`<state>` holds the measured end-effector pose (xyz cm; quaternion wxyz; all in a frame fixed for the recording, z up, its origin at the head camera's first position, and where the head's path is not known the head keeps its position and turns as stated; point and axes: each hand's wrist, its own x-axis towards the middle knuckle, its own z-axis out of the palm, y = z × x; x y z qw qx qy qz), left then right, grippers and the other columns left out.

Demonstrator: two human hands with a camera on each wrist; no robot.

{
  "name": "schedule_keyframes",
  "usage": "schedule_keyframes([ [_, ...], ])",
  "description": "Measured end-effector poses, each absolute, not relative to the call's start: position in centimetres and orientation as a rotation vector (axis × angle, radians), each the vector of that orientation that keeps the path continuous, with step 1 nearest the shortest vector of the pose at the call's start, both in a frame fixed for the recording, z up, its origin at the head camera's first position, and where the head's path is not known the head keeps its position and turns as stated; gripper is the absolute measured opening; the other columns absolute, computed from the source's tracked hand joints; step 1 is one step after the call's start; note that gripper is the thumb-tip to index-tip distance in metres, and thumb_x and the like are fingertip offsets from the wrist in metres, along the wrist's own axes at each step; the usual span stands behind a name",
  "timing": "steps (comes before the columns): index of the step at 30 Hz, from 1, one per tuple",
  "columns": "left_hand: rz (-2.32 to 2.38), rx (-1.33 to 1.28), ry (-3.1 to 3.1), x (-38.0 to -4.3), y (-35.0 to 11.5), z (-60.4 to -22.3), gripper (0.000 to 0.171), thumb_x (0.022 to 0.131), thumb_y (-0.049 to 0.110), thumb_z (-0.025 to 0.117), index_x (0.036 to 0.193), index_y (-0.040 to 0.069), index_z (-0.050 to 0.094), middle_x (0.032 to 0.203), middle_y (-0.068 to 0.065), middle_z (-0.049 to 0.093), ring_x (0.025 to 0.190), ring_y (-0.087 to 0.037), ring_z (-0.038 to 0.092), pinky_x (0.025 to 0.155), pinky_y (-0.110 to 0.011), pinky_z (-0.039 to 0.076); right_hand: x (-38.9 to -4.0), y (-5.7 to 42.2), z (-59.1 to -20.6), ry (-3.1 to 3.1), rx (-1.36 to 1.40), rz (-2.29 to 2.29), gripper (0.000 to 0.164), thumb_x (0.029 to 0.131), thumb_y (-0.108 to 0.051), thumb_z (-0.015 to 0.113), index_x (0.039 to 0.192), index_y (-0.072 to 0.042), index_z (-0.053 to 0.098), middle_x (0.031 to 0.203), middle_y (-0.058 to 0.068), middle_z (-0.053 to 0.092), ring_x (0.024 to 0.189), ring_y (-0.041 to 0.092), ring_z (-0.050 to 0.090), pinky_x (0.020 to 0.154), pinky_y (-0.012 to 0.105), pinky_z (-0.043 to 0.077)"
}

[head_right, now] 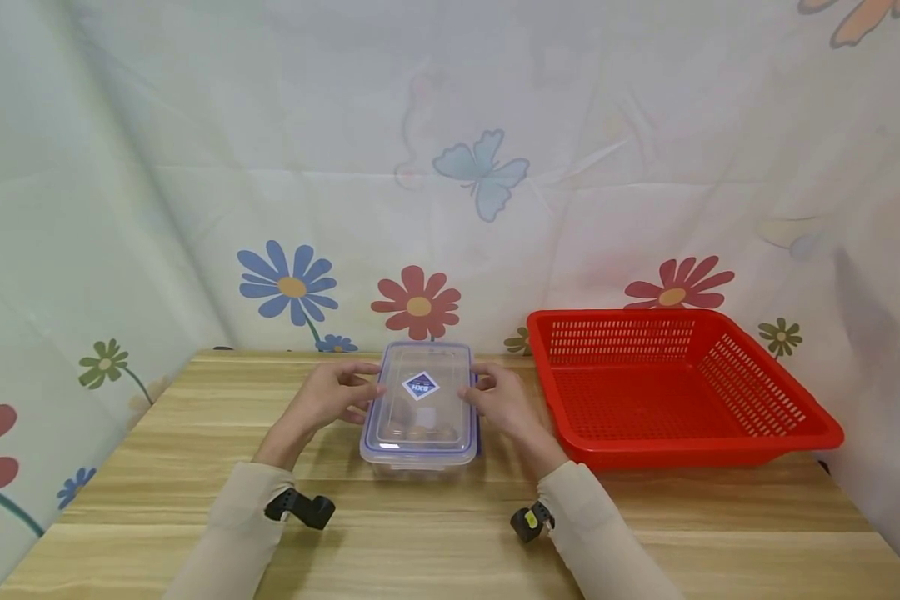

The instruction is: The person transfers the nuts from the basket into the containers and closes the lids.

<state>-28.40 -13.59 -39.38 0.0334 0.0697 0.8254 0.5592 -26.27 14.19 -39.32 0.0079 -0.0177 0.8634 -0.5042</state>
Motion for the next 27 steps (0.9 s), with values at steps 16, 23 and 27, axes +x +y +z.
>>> schedule_keyframes([
  [16,1.804,0.131,2.437,-28.6,-14.2,-39.9,0.047,0.097,0.011,0.079,0.141,0.0,0.065,0.122,-0.028,0.072,0.096,-0.035,0.076,0.078,-0.047,0.067,-26.3,13.6,-40.2,2.612,0.033,-1.722,0.052,0.102,-0.016,0.073,0.15,-0.004,0.057,0.131,0.024,0.065,0.107,0.038,0.069,0.099,0.052,0.06],
  [23,1.757,0.156,2.469,-28.6,-14.3,-40.1,0.046,0.099,0.019,0.077,0.141,0.001,0.066,0.126,-0.023,0.072,0.103,-0.034,0.074,0.087,-0.051,0.065,-26.3,13.6,-40.4,2.615,0.063,-1.679,0.058,0.103,-0.024,0.072,0.151,0.002,0.051,0.143,0.03,0.059,0.126,0.045,0.061,0.106,0.056,0.055],
  [27,1.756,0.191,2.437,-28.6,-14.4,-40.4,0.046,0.1,0.021,0.075,0.141,0.0,0.066,0.121,-0.023,0.074,0.094,-0.031,0.075,0.08,-0.05,0.066,-26.4,13.7,-40.4,2.553,0.064,-1.706,0.061,0.104,-0.026,0.07,0.151,0.006,0.049,0.14,0.032,0.06,0.12,0.044,0.066,0.107,0.055,0.054],
])
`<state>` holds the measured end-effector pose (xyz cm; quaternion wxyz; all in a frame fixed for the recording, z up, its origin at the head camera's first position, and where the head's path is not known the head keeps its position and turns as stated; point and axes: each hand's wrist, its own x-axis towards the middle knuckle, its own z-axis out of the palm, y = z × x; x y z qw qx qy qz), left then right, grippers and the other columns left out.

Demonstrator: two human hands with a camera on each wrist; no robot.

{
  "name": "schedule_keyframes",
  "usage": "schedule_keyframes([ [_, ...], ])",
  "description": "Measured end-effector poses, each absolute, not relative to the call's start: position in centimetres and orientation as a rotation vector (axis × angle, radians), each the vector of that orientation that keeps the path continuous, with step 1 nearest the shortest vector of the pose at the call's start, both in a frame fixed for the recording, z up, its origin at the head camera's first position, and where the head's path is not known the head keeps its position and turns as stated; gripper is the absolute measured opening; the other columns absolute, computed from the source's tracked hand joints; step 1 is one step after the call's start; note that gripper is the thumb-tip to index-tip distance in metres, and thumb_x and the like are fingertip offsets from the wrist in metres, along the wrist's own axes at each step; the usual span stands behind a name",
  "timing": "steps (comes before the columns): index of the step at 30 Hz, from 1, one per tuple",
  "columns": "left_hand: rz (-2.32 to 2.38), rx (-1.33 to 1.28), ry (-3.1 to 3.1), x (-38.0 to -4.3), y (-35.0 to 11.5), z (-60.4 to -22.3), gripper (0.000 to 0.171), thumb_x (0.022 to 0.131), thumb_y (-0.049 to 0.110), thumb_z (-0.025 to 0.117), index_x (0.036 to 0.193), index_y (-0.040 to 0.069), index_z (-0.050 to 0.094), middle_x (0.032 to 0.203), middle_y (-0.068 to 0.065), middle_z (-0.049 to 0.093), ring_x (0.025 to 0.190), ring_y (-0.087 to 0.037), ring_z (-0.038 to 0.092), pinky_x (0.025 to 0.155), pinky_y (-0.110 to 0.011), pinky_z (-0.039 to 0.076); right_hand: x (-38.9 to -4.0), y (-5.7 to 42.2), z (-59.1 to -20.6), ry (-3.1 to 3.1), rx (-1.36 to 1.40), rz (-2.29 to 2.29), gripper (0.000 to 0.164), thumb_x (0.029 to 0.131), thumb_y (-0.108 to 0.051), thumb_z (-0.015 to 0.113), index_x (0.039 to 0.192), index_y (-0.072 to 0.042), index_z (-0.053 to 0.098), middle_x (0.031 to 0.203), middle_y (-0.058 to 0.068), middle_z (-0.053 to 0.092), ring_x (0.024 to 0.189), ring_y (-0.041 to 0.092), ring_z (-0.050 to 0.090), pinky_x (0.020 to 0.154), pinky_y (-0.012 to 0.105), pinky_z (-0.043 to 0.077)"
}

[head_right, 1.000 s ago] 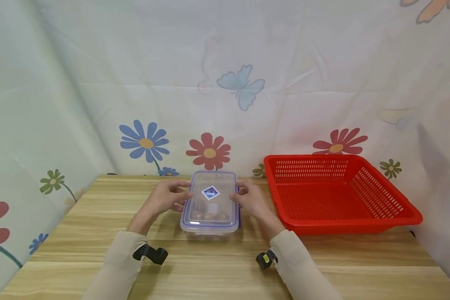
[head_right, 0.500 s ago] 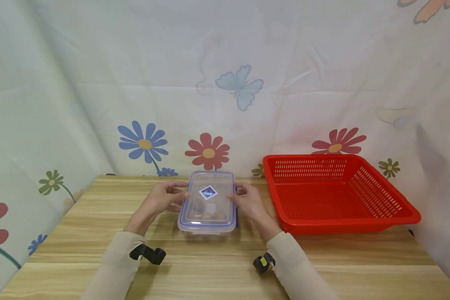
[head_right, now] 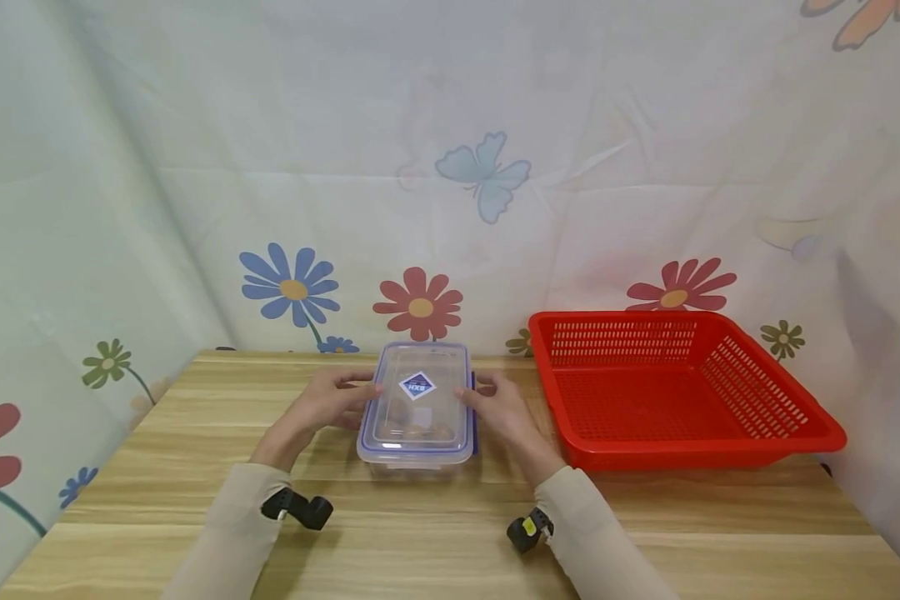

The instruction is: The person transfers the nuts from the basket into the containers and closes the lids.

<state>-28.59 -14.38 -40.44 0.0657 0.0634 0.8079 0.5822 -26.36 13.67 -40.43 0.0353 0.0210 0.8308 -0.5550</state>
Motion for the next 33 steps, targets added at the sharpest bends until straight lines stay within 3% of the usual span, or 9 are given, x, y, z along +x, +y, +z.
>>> schedule_keyframes([
  [8,1.756,0.169,2.356,-28.78,-14.5,-40.84,0.054,0.102,0.026,0.073,0.146,-0.001,0.061,0.121,-0.025,0.074,0.1,-0.035,0.075,0.082,-0.047,0.066,-26.41,13.6,-40.4,2.425,0.07,-1.804,0.063,0.105,-0.025,0.069,0.151,0.012,0.045,0.137,0.034,0.061,0.117,0.045,0.068,0.106,0.053,0.054],
  [18,1.723,0.078,2.472,-28.64,-14.39,-40.8,0.058,0.097,0.029,0.08,0.144,-0.001,0.063,0.122,-0.024,0.073,0.103,-0.037,0.073,0.086,-0.048,0.065,-26.37,13.75,-40.45,2.432,0.086,-1.776,0.062,0.105,-0.028,0.069,0.151,0.008,0.048,0.14,0.031,0.061,0.119,0.044,0.067,0.107,0.053,0.054],
  [25,1.733,-0.001,2.54,-28.6,-14.14,-40.36,0.068,0.093,0.026,0.086,0.149,0.0,0.058,0.132,-0.029,0.067,0.106,-0.039,0.074,0.083,-0.043,0.066,-26.12,13.94,-40.46,2.469,0.102,-1.716,0.063,0.105,-0.033,0.069,0.154,0.001,0.049,0.137,0.023,0.065,0.117,0.039,0.069,0.108,0.052,0.054],
  [33,1.742,0.002,2.573,-28.5,-13.79,-40.14,0.056,0.092,0.02,0.086,0.139,-0.002,0.066,0.127,-0.025,0.071,0.099,-0.034,0.076,0.081,-0.042,0.067,-26.23,13.88,-40.45,2.449,0.089,-1.753,0.06,0.105,-0.031,0.07,0.152,0.002,0.052,0.138,0.025,0.064,0.118,0.041,0.068,0.108,0.053,0.054],
])
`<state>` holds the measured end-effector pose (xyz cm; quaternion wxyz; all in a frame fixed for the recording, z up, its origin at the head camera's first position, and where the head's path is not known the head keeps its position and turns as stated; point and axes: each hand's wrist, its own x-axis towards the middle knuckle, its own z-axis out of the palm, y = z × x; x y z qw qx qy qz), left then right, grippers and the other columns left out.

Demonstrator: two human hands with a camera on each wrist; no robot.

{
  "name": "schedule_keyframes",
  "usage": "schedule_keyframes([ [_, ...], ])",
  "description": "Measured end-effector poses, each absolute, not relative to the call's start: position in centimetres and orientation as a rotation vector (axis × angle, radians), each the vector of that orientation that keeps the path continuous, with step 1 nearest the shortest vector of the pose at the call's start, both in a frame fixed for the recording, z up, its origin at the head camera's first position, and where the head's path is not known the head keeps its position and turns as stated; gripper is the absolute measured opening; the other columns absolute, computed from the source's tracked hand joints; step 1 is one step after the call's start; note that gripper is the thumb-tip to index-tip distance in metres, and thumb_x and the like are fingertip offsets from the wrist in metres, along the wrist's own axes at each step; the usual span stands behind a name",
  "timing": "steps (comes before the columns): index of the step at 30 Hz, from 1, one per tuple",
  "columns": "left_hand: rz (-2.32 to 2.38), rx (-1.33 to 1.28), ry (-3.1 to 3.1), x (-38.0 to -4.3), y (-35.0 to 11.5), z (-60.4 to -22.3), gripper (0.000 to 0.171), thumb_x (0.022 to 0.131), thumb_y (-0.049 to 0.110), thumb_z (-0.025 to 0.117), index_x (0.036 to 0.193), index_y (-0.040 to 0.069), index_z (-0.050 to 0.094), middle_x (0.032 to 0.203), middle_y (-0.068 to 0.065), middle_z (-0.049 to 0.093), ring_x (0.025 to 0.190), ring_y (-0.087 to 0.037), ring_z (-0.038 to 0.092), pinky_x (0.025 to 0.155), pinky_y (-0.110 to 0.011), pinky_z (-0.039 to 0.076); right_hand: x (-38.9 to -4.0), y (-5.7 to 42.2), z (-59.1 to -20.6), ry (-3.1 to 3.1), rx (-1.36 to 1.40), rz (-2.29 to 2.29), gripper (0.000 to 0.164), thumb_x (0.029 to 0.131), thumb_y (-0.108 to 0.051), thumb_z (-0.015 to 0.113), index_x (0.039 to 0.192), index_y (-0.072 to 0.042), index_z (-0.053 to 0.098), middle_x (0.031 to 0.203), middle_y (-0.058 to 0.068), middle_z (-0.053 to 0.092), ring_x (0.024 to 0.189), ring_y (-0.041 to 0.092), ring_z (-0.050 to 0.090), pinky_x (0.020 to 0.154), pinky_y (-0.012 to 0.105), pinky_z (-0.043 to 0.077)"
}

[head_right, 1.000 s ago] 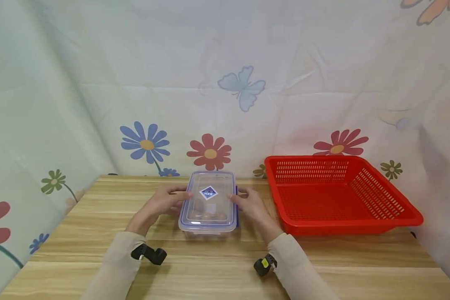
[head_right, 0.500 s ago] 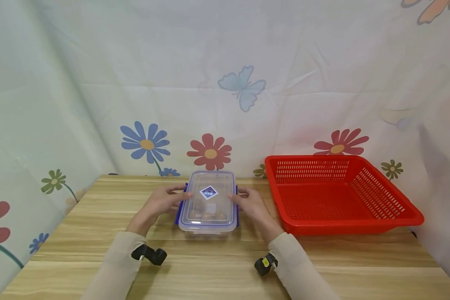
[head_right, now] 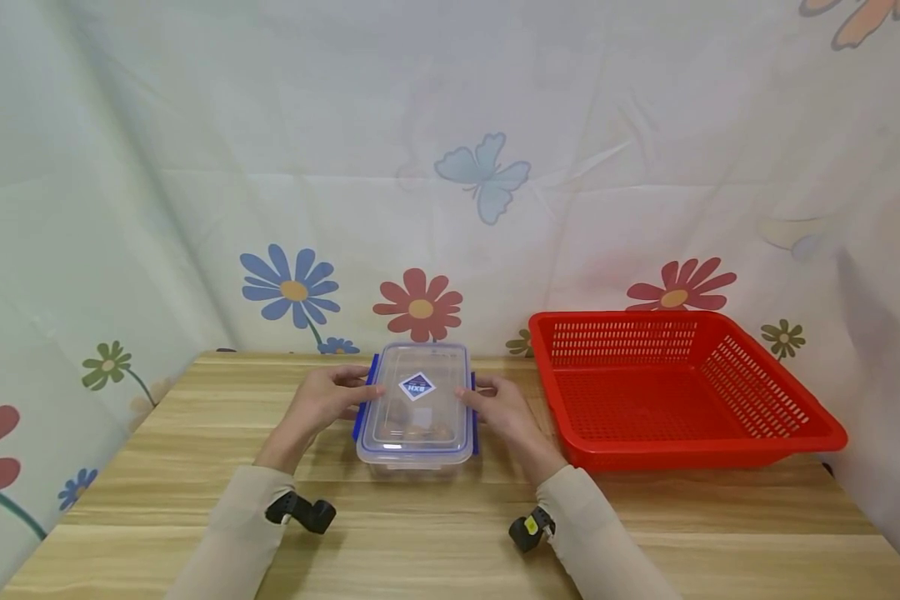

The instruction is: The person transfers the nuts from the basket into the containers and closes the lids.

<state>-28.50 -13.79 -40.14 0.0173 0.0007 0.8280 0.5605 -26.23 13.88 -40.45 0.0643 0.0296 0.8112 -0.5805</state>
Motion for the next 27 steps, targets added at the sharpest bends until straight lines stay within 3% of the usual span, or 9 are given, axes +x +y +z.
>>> schedule_keyframes([
  [8,1.717,-0.033,2.628,-28.3,-13.1,-39.8,0.049,0.092,0.017,0.086,0.134,-0.003,0.071,0.121,-0.023,0.074,0.096,-0.031,0.077,0.081,-0.041,0.066,-26.0,13.9,-40.6,2.454,0.109,-1.744,0.063,0.104,-0.033,0.071,0.154,-0.001,0.051,0.138,0.02,0.066,0.116,0.038,0.07,0.107,0.051,0.055],
  [15,1.644,-0.042,2.795,-27.8,-12.5,-39.6,0.041,0.089,0.016,0.086,0.125,-0.002,0.077,0.114,-0.021,0.077,0.09,-0.03,0.077,0.076,-0.038,0.067,-26.6,13.9,-40.5,2.434,0.074,-1.799,0.058,0.104,-0.028,0.071,0.148,0.006,0.054,0.134,0.027,0.066,0.113,0.041,0.07,0.103,0.051,0.057],
  [22,1.559,-0.071,2.899,-27.4,-12.0,-39.4,0.038,0.09,0.017,0.085,0.123,-0.002,0.078,0.117,-0.02,0.076,0.104,-0.034,0.074,0.09,-0.045,0.063,-26.7,13.8,-40.5,2.432,0.053,-1.815,0.058,0.103,-0.024,0.073,0.147,0.009,0.054,0.131,0.029,0.066,0.112,0.042,0.07,0.102,0.052,0.058],
  [27,1.559,-0.053,2.896,-27.5,-12.1,-39.6,0.038,0.091,0.017,0.084,0.123,-0.002,0.077,0.117,-0.02,0.076,0.103,-0.034,0.075,0.089,-0.045,0.063,-26.7,13.9,-40.7,2.425,0.084,-1.832,0.058,0.102,-0.024,0.074,0.147,0.008,0.054,0.132,0.029,0.066,0.113,0.042,0.069,0.103,0.052,0.057],
])
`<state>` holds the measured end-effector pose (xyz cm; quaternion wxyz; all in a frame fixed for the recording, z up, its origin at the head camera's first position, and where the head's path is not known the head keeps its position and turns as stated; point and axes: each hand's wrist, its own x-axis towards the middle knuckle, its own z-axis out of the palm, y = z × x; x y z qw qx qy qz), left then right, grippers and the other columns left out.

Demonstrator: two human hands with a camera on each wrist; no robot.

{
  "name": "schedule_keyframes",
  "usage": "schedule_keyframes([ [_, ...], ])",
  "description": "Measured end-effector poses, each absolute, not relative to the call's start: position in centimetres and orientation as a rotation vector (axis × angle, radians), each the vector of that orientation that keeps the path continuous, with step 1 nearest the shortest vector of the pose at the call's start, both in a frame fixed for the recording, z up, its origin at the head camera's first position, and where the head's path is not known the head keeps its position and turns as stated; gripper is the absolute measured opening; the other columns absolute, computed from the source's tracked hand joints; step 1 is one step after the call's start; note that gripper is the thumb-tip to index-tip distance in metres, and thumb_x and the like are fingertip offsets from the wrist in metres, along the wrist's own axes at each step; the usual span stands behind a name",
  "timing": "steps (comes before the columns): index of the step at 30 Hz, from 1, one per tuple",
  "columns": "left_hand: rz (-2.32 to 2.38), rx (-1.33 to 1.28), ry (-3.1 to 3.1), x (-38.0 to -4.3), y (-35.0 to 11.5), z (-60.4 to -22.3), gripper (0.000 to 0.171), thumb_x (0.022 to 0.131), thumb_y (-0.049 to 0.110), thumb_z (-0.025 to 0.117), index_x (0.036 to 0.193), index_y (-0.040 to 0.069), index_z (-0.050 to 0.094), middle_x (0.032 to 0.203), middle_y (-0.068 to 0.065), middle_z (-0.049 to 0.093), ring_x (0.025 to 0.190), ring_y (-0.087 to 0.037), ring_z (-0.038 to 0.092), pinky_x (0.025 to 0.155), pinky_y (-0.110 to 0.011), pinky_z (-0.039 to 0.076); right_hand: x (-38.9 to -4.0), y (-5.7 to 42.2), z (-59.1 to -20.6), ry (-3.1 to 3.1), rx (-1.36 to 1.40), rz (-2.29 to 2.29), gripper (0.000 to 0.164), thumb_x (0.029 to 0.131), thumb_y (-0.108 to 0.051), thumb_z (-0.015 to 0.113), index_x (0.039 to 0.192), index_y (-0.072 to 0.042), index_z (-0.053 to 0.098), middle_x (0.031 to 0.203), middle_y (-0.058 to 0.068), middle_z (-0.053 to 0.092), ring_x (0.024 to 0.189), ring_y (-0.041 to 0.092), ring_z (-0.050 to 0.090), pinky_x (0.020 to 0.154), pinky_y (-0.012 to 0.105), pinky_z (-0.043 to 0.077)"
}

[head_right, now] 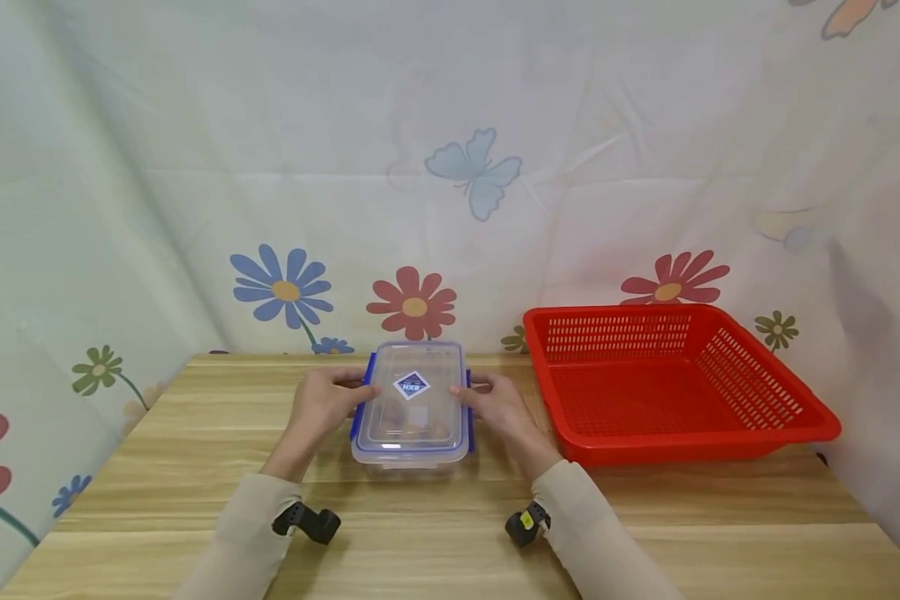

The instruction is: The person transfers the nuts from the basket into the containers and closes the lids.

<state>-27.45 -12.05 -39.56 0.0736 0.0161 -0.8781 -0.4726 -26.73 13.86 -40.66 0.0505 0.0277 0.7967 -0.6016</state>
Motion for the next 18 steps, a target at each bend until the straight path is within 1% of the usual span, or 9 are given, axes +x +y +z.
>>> schedule_keyframes([
  [4,-1.474,0.047,-2.626,-27.48,-12.28,-39.63,0.039,0.09,0.016,0.085,0.124,-0.002,0.077,0.115,-0.021,0.077,0.095,-0.032,0.077,0.08,-0.04,0.066,-26.66,13.92,-40.63,2.433,0.12,-1.832,0.064,0.1,-0.026,0.077,0.149,0.007,0.052,0.135,0.029,0.065,0.116,0.043,0.069,0.103,0.053,0.057],
  [7,-1.536,0.055,-2.612,-27.52,-12.43,-39.68,0.04,0.089,0.015,0.086,0.124,-0.002,0.077,0.113,-0.021,0.077,0.09,-0.03,0.078,0.076,-0.037,0.066,-26.59,13.97,-40.59,2.478,0.168,-1.796,0.071,0.098,-0.03,0.079,0.153,0.003,0.05,0.14,0.028,0.063,0.118,0.043,0.068,0.102,0.053,0.058],
  [10,-1.578,0.059,-2.599,-27.59,-12.49,-39.73,0.041,0.089,0.015,0.086,0.125,-0.002,0.076,0.114,-0.022,0.076,0.09,-0.031,0.078,0.077,-0.039,0.067,-26.48,13.96,-40.47,2.544,0.186,-1.764,0.075,0.096,-0.031,0.081,0.154,0.002,0.048,0.141,0.027,0.061,0.118,0.044,0.068,0.099,0.054,0.059],
  [14,-1.601,0.059,-2.59,-27.63,-12.51,-39.73,0.042,0.089,0.016,0.086,0.126,-0.002,0.076,0.115,-0.022,0.076,0.092,-0.032,0.078,0.08,-0.043,0.066,-26.32,13.82,-40.26,2.597,0.181,-1.747,0.071,0.096,-0.028,0.082,0.151,0.002,0.051,0.136,0.026,0.065,0.115,0.042,0.07,0.097,0.052,0.06],
  [18,-1.621,0.059,-2.578,-27.61,-12.59,-39.72,0.042,0.089,0.015,0.086,0.126,-0.002,0.076,0.115,-0.023,0.076,0.093,-0.033,0.078,0.081,-0.044,0.066,-26.29,13.56,-40.21,2.632,0.176,-1.74,0.058,0.096,-0.027,0.082,0.143,0.0,0.061,0.127,0.022,0.07,0.105,0.036,0.073,0.095,0.048,0.062],
])
